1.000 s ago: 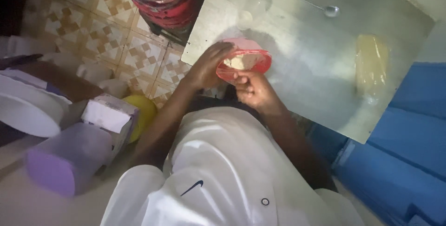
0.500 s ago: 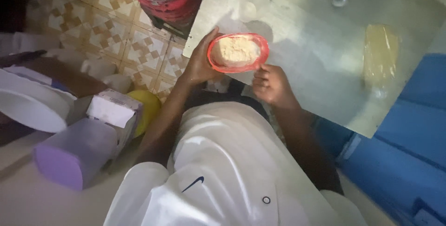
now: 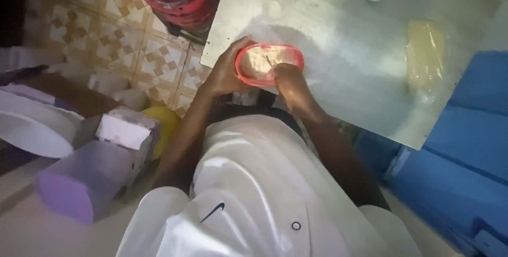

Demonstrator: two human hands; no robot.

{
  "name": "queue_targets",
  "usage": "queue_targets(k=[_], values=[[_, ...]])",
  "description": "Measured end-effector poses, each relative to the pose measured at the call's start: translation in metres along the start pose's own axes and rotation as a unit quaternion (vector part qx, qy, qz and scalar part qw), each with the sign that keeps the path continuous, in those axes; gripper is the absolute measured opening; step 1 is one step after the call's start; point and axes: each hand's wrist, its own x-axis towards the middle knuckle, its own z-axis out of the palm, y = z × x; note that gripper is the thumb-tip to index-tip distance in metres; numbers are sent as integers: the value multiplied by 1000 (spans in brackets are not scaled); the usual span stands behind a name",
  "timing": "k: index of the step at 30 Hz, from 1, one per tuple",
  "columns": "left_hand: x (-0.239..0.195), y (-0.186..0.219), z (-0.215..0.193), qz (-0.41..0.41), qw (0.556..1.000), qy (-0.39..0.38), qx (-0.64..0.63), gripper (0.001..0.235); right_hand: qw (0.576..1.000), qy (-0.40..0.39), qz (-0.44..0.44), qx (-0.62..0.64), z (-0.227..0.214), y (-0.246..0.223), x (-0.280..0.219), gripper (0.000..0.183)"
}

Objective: The person mixes a white dough-like substance in a red bowl using a spoon and their hands. They add a liquid from a small plastic cup to the mixture and continue to knead and stir the contents.

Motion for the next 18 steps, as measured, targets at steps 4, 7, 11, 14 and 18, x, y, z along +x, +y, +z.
queue_targets(k=[4,7,11,14,18], values=[[3,-1,-2,0,1000,-29,-9,104,896,36,-58,-439,-3,-10,7,26],[3,6,-7,-12,999,-42,-23,105,875,0,-42,-482,1,-22,5,22],[2,1,-11,-16,997,-60,-53,104,850,-89,-55,-516,2,-98,-32,25],[-2,4,-12,-21,996,-41,-72,108,812,-40,-95,-575,-16,-98,-43,24],[0,0,-13,-12,998,-26,-58,105,810,-17,-47,-584,-20,-94,-49,35]])
